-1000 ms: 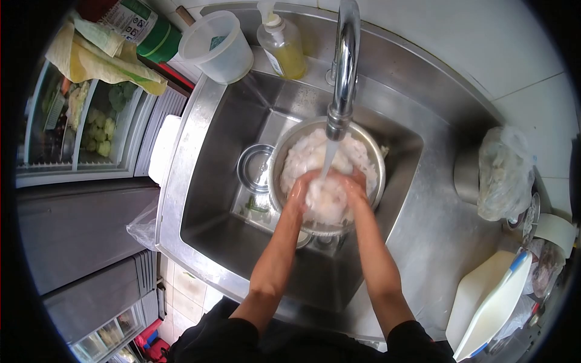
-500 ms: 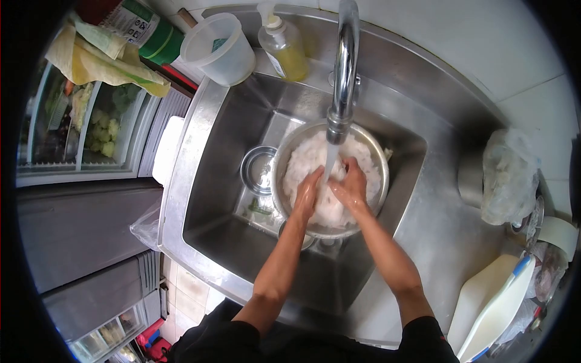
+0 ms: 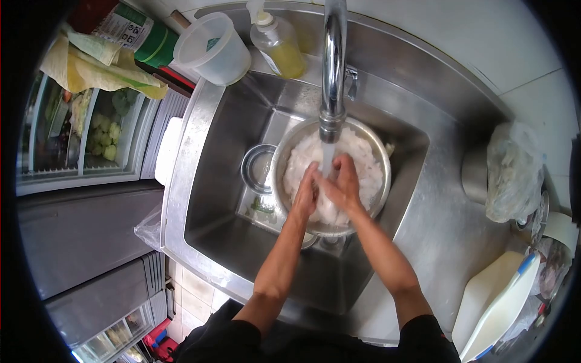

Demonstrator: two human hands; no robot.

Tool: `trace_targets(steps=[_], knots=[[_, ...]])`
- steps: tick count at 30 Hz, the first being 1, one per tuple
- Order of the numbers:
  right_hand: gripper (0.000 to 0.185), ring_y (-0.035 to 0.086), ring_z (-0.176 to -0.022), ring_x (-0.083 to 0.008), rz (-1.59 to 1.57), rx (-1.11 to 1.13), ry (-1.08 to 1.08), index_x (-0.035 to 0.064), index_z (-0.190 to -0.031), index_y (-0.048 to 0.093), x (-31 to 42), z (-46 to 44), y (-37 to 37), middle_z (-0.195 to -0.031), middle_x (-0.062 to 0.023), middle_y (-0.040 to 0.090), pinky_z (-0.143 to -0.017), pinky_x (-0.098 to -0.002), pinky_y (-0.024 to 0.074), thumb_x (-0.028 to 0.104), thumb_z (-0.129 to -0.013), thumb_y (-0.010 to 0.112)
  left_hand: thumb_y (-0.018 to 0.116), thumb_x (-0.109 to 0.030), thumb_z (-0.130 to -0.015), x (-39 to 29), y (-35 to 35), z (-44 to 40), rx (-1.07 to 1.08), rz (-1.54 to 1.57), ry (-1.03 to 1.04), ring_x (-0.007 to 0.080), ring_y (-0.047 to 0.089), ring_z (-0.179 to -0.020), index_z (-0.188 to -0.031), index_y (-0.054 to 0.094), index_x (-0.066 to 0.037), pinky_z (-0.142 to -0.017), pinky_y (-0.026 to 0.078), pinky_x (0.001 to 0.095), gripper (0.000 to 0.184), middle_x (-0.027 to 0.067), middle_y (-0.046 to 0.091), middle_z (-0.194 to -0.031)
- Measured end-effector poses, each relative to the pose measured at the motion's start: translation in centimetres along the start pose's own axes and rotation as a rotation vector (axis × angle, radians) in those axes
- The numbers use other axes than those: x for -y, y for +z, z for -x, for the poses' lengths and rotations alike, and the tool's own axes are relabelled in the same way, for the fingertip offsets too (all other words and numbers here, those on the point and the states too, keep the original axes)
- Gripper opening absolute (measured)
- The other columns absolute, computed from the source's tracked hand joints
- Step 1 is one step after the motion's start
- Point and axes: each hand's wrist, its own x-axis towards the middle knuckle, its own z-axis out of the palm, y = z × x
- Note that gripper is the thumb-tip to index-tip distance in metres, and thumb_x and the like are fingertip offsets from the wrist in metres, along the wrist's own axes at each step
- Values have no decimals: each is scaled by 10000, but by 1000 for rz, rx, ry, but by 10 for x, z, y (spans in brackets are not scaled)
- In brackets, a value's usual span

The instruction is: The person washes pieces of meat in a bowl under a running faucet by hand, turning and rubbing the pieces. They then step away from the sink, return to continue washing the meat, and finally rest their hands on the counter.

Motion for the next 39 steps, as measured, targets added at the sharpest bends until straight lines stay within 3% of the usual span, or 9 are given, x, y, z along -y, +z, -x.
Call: trace_targets(steps=[2,3,9,18,23,24,27,31,39], knots=[[525,551,-1030,-236,-111,-46,-30,30,-1108,433,-14,4,18,-1107,-169,529,-865,-359,457,308,-790,746,481,-499,-964,4,0,-2,7,71,39,257,493,-1252,-1408,431,-85,-1081,386,385,609,96,510,-1368],[778,445,-1203,-332,-368,123,168,-25,-1283,312,-10,5,19,-1245,-231,427,-1012,-410,354,399,-787,735,478,-500,-966,5,2,-1,2,59,60,258,493,-1254,-1416,420,-85,-1083,385,388,614,97,509,-1369],[892,350,-1354,-351,-678,175,253,-27,-1446,248,-19,-10,28,-1442,-262,333,-1122,-404,275,478,-840,662,510,-502,-962,6,0,1,53,123,33,236,491,-1230,-1408,430,-81,-1052,382,364,619,105,516,-1346],[921,305,-1365,-437,-140,78,383,191,-1501,262,-19,-10,20,-1477,-243,298,-1115,-487,276,554,-780,707,662,-444,-782,4,-13,10,170,173,-86,315,585,-1093,-1346,481,-56,-986,474,436,708,150,596,-1207],[970,335,-1351,-415,-80,83,456,130,-1487,282,-17,-13,16,-1453,-255,312,-1100,-486,316,570,-752,736,670,-361,-665,-4,-21,15,297,361,-139,339,591,-1061,-1330,485,-25,-979,482,436,768,155,603,-1167],[981,353,-1344,-399,-86,82,445,106,-1480,297,-19,-11,20,-1440,-250,328,-1096,-477,334,581,-745,741,642,-350,-706,-4,-20,19,299,393,-118,330,604,-1031,-1305,501,-16,-949,498,435,701,159,613,-1144],[915,348,-1343,-418,-35,-39,293,78,-1463,334,-21,-4,36,-1442,-259,340,-1104,-487,321,540,-776,725,585,-326,-786,-1,-18,17,269,478,-67,302,636,-945,-1226,550,-8,-877,531,420,544,159,640,-1074],[776,284,-1322,-565,160,3,-102,76,-1463,368,-23,7,39,-1465,-366,273,-1115,-570,238,493,-862,627,586,-322,-781,21,-40,-15,179,576,-80,275,651,-869,-1124,602,-41,-840,541,385,444,127,662,-988],[840,271,-1345,-541,61,7,22,62,-1459,351,-19,-2,36,-1481,-339,273,-1111,-567,238,529,-831,659,587,-355,-750,1,-22,18,219,455,-90,313,625,-995,-1272,531,-51,-880,526,423,606,162,625,-1119]])
